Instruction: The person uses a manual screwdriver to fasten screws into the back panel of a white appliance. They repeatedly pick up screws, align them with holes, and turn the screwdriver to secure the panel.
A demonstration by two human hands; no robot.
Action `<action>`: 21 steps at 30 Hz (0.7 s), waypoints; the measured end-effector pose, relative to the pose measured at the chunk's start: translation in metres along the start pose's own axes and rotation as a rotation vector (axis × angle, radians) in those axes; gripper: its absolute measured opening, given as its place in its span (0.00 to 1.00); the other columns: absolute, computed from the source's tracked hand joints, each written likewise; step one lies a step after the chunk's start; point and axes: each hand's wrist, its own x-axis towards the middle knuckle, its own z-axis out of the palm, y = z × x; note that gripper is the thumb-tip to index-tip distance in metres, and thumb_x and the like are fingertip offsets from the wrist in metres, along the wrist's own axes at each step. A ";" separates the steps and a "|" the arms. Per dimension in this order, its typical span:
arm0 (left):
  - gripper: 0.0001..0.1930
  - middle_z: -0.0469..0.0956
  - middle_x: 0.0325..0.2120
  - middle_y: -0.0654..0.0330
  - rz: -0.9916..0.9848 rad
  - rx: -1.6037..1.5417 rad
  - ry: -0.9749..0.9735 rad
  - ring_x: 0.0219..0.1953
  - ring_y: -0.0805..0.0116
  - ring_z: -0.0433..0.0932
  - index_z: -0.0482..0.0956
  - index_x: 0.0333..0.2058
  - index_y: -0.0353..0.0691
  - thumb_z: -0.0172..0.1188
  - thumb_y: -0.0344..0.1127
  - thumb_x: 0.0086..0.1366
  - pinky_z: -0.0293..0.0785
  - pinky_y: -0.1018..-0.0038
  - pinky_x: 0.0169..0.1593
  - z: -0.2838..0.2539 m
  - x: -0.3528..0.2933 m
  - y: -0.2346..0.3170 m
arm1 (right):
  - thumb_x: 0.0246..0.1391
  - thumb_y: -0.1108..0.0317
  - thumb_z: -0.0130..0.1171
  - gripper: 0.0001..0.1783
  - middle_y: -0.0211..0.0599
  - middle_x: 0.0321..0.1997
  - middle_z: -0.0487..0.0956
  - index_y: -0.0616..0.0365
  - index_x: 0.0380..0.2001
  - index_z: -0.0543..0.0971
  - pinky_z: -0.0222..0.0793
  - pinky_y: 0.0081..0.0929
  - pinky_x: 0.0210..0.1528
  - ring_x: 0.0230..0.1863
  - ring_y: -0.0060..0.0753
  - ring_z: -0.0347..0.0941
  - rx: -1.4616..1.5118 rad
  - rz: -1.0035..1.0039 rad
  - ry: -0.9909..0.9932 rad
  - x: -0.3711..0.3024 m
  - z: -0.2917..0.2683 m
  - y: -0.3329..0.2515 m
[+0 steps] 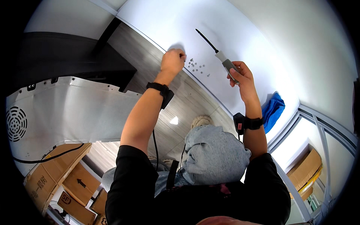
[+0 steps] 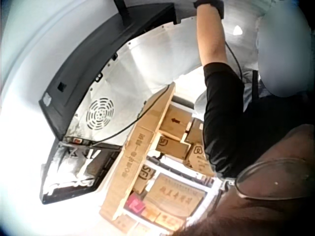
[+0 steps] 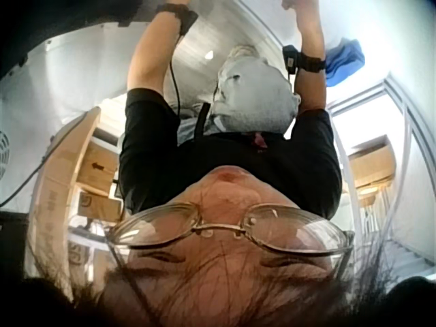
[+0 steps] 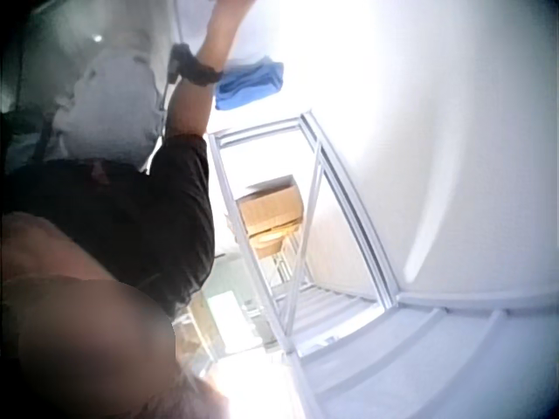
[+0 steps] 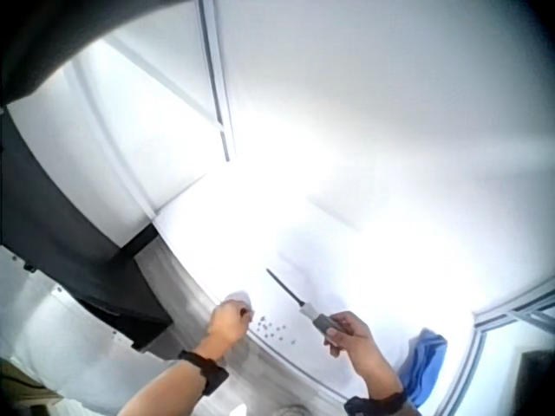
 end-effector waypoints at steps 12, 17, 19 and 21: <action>0.05 0.75 0.42 0.49 -0.344 -1.875 0.021 0.47 0.50 0.76 0.70 0.35 0.36 0.45 0.30 0.68 0.78 0.65 0.49 -0.108 -0.060 0.006 | 0.46 0.70 0.60 0.19 0.24 0.27 0.74 0.55 0.45 0.77 0.57 0.14 0.25 0.24 0.14 0.63 -0.183 -0.132 -0.263 -0.007 0.045 -0.041; 0.06 0.76 0.41 0.49 -0.148 -2.061 0.131 0.49 0.50 0.75 0.71 0.36 0.36 0.45 0.29 0.68 0.77 0.64 0.50 -0.159 -0.107 0.003 | 0.44 0.71 0.60 0.19 0.25 0.30 0.76 0.57 0.43 0.78 0.59 0.14 0.25 0.25 0.14 0.64 -0.163 -0.217 -0.397 -0.012 0.089 -0.063; 0.06 0.76 0.41 0.49 -0.038 -2.126 0.163 0.50 0.49 0.75 0.71 0.36 0.36 0.45 0.29 0.68 0.77 0.63 0.51 -0.173 -0.127 -0.003 | 0.43 0.71 0.60 0.19 0.26 0.31 0.76 0.57 0.43 0.78 0.59 0.13 0.25 0.25 0.14 0.64 -0.169 -0.244 -0.471 -0.015 0.103 -0.071; 0.06 0.76 0.41 0.49 0.033 -2.114 0.204 0.50 0.48 0.74 0.71 0.36 0.36 0.45 0.28 0.68 0.77 0.63 0.52 -0.189 -0.146 -0.003 | 0.42 0.70 0.60 0.20 0.26 0.31 0.76 0.59 0.43 0.77 0.58 0.12 0.24 0.24 0.13 0.64 -0.167 -0.254 -0.540 -0.017 0.116 -0.077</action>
